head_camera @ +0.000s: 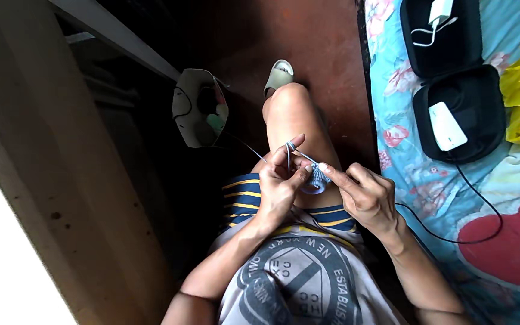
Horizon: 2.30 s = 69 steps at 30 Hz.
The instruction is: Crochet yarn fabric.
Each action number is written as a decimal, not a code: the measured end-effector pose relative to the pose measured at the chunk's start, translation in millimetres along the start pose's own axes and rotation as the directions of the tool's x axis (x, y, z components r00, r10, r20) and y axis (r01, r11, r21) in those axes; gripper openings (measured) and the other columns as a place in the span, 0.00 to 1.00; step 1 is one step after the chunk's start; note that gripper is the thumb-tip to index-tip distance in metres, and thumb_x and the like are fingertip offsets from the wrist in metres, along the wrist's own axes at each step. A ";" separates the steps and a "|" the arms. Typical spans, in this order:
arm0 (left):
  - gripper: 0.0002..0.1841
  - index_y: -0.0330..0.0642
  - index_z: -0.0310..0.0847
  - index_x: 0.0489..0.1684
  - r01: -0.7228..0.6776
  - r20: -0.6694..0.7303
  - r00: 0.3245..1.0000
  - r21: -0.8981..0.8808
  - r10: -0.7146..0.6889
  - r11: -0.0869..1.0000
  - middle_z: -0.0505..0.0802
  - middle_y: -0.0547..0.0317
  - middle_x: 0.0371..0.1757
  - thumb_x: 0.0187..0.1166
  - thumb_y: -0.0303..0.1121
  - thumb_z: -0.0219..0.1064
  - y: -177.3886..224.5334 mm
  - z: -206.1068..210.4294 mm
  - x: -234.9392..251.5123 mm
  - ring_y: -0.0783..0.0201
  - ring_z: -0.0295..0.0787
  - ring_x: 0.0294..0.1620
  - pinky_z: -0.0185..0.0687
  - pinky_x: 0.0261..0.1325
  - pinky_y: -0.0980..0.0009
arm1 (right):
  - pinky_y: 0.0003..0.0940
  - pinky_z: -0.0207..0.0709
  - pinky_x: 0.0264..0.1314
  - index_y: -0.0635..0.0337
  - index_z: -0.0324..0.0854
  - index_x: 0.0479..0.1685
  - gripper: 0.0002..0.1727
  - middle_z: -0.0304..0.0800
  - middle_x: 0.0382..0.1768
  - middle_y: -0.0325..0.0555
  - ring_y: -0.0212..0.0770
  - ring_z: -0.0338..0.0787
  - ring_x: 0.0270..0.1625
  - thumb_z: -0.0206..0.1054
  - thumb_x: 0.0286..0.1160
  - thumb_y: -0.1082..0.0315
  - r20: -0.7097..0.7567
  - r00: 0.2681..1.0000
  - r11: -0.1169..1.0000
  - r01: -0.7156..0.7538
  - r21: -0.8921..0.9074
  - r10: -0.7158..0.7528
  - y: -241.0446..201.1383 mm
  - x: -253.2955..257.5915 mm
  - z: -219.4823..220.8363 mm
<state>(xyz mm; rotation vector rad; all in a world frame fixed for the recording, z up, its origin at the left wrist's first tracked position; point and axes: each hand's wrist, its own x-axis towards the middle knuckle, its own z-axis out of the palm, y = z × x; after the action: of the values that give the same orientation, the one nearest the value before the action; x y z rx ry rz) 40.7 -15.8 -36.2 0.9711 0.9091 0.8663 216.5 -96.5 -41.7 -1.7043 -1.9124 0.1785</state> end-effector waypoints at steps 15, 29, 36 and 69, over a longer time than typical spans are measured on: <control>0.36 0.35 0.65 0.85 0.093 0.067 0.993 -0.005 -0.093 0.996 0.92 0.59 0.37 0.71 0.12 0.65 1.5 -0.4 3.1 0.72 0.87 0.31 0.86 0.41 0.77 | 0.31 0.64 0.20 0.47 0.93 0.63 0.22 0.76 0.24 0.48 0.41 0.76 0.21 0.62 0.76 0.76 -0.001 0.999 0.999 -0.043 -0.003 0.043 2.3 -5.2 -0.6; 0.33 0.34 0.73 0.78 0.103 0.043 0.994 -0.011 -0.103 0.995 0.90 0.61 0.34 0.68 0.10 0.66 -1.3 2.0 1.4 0.73 0.85 0.29 0.85 0.39 0.78 | 0.25 0.78 0.34 0.53 0.90 0.66 0.21 0.90 0.34 0.45 0.31 0.85 0.31 0.57 0.82 0.74 0.151 0.974 0.871 -0.218 0.439 0.168 5.8 -5.4 3.3; 0.30 0.35 0.74 0.77 0.131 0.054 0.990 -0.073 -0.127 0.989 0.91 0.59 0.33 0.70 0.12 0.65 -1.4 -2.4 4.4 0.72 0.85 0.28 0.85 0.37 0.76 | 0.30 0.61 0.19 0.47 0.94 0.62 0.21 0.73 0.20 0.44 0.37 0.72 0.19 0.58 0.79 0.73 0.046 0.999 0.990 -0.028 0.138 0.022 15.2 -4.5 -1.2; 0.29 0.32 0.75 0.77 0.062 0.061 0.996 0.045 -0.065 0.997 0.93 0.60 0.33 0.71 0.11 0.66 -8.5 -5.6 6.2 0.73 0.87 0.28 0.86 0.37 0.77 | 0.30 0.62 0.18 0.46 0.93 0.64 0.22 0.74 0.23 0.46 0.39 0.73 0.19 0.62 0.78 0.74 0.055 0.998 0.999 -0.021 0.047 0.019 11.7 -6.7 5.8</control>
<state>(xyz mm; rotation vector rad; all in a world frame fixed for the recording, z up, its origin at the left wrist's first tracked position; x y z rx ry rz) 39.5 -11.2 -47.2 0.9959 0.9040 0.7614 224.1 -99.2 -53.9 -1.7042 -1.9157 0.2785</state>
